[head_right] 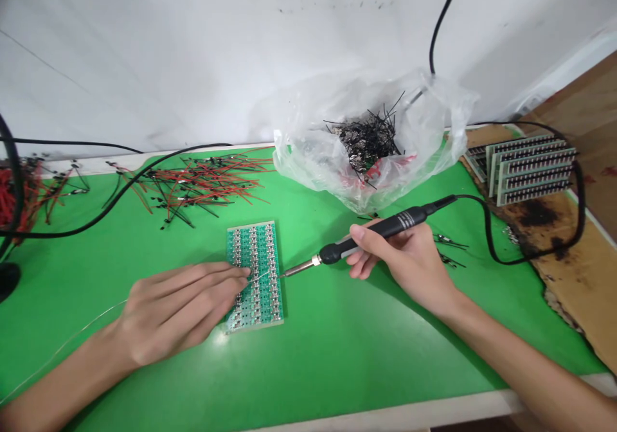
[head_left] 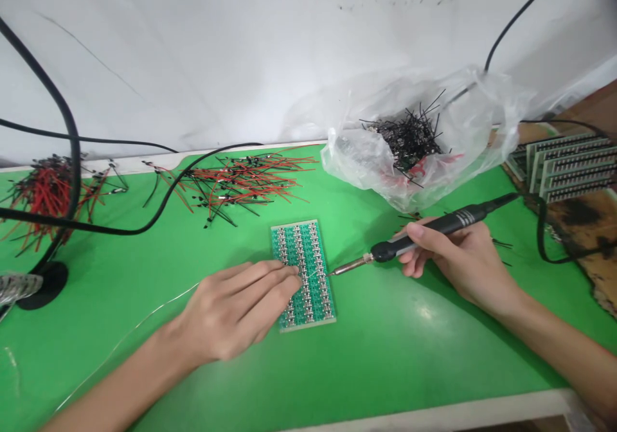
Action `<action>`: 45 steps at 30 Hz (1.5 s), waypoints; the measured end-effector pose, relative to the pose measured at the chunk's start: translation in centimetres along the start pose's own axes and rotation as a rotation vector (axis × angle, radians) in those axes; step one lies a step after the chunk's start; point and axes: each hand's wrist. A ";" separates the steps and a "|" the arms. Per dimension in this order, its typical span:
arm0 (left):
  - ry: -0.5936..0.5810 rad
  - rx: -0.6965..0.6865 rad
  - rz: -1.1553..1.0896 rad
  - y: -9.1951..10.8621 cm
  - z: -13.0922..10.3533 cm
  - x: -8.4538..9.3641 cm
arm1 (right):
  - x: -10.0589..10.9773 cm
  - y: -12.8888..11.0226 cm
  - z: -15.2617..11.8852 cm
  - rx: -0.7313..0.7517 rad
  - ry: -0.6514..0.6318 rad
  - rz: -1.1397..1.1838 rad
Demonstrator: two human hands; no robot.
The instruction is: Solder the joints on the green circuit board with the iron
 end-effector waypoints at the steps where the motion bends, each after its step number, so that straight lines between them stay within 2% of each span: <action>1: -0.004 -0.003 -0.002 0.0 -0.1 0.0 | 0.1 0.1 0.0 -0.001 0.002 0.004; 9: -0.049 -0.006 0.003 0.0 -0.2 -0.2 | -0.1 -0.2 0.1 -0.014 0.005 0.075; 22: -0.055 0.142 0.014 0.1 1.1 -0.7 | -0.4 -0.7 0.1 0.026 0.007 0.128; 29: -0.025 0.169 -0.026 0.1 0.5 -0.4 | -0.2 -0.2 0.2 0.023 0.010 0.109; 38: -0.102 0.182 0.005 -0.1 -0.3 -0.4 | 0.1 0.2 0.3 0.010 -0.009 0.128; 45: -0.134 0.362 -0.155 -0.4 0.4 0.5 | -0.1 0.1 0.3 0.002 -0.026 0.126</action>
Point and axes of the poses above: each hand's wrist, its own z-axis towards the middle knuckle, its own x-axis out of the back of the hand, y = z × x, and after that the axes turned 13 degrees about z, right-handed
